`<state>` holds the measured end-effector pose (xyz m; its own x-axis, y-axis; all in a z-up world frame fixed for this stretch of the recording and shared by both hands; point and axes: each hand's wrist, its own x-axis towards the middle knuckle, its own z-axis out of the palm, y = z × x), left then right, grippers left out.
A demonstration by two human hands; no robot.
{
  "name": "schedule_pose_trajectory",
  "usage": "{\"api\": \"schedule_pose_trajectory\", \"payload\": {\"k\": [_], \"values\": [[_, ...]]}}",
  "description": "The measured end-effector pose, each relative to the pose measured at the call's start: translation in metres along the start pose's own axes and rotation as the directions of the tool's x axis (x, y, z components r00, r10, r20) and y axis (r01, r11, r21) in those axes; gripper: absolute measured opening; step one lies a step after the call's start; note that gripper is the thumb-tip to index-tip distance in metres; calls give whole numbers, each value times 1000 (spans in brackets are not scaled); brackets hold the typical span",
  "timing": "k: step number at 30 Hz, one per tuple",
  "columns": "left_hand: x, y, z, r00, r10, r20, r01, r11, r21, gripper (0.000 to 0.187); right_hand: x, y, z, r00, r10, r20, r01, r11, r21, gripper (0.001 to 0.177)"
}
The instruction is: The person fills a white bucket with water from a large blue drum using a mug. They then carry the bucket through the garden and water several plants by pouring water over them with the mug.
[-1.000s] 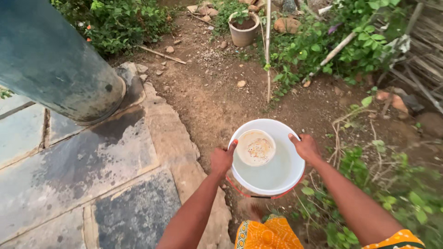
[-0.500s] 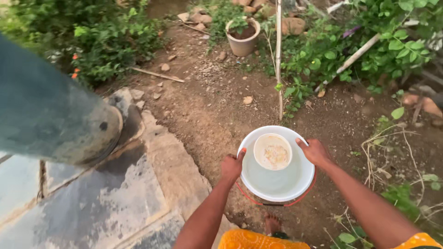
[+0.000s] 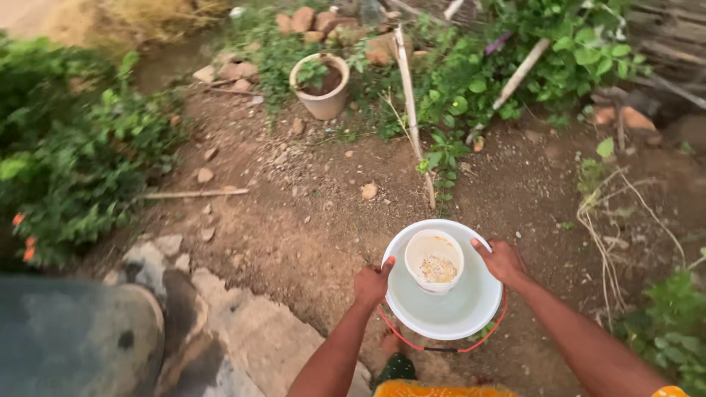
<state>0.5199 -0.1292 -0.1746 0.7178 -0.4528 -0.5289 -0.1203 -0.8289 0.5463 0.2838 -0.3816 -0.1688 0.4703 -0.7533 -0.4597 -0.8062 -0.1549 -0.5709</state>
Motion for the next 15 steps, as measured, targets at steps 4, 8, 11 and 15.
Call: {"api": "schedule_pose_trajectory", "payload": {"k": [4, 8, 11, 15], "values": [[58, -20, -4, 994, 36, 100, -43, 997, 70, 79, 13, 0, 41, 997, 73, -20, -71, 996, 55, 71], [109, -26, -5, 978, 2, 210, -34, 988, 152, 74, 23, 7, 77, 994, 91, -53, -79, 978, 194, 68], [144, -36, 15, 966, -22, 258, -18, 988, 152, 71, 37, 26, 103, 982, 172, -76, -166, 983, 77, 66], [181, -68, 66, 945, -32, 325, -5, 994, 112, 67, 60, 67, 138, 968, 250, -11, -247, 964, 96, 63]]}}
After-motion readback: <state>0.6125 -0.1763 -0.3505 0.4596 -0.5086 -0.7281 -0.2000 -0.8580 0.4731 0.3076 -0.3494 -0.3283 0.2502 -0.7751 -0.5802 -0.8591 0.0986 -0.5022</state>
